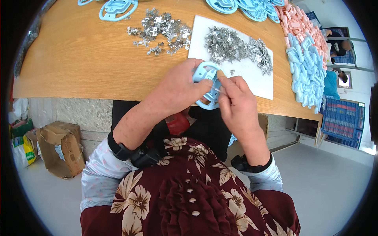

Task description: The person is assembling small plastic components, possibly parts of a fan or filter, by inserting metal pieces into plastic frames.

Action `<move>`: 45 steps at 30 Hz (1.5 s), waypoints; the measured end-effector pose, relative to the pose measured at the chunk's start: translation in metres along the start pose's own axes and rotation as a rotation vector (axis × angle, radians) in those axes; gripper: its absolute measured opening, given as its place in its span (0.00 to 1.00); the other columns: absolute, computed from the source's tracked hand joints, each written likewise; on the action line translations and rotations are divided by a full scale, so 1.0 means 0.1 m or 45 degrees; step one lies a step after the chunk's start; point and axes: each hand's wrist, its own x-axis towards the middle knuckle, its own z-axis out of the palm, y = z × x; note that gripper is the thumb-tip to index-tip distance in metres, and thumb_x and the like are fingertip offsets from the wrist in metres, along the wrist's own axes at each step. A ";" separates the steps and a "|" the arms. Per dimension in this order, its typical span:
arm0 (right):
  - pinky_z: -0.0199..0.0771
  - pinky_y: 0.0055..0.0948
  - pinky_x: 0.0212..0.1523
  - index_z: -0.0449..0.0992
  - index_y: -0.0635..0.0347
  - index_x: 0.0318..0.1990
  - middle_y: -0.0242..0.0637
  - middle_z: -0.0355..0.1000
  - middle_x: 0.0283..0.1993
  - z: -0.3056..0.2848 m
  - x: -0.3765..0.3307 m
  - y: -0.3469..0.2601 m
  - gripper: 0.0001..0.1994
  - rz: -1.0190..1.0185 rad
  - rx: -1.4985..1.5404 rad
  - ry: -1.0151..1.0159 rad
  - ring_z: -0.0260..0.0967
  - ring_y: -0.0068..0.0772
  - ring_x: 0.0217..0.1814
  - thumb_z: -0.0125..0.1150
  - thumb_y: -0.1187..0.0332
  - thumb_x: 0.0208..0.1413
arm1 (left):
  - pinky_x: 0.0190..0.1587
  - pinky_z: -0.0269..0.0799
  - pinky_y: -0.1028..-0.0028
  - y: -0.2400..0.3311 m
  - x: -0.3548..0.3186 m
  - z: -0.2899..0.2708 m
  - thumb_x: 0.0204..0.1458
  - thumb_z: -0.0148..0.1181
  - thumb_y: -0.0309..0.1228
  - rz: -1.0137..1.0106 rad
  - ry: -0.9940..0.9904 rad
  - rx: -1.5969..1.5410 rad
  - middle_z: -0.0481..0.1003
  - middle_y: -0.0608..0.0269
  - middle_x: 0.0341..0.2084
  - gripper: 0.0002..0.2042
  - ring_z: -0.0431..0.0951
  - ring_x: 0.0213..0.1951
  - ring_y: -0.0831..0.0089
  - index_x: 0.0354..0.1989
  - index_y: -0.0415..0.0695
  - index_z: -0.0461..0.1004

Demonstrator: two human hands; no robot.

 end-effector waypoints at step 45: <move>0.72 0.38 0.28 0.77 0.45 0.53 0.38 0.75 0.27 -0.27 0.01 0.03 0.16 0.002 -0.572 -0.133 0.74 0.44 0.28 0.60 0.71 0.56 | 0.37 0.81 0.74 -0.01 0.02 -0.01 0.60 0.55 0.27 0.013 -0.014 0.043 0.77 0.54 0.42 0.21 0.81 0.37 0.72 0.59 0.29 0.62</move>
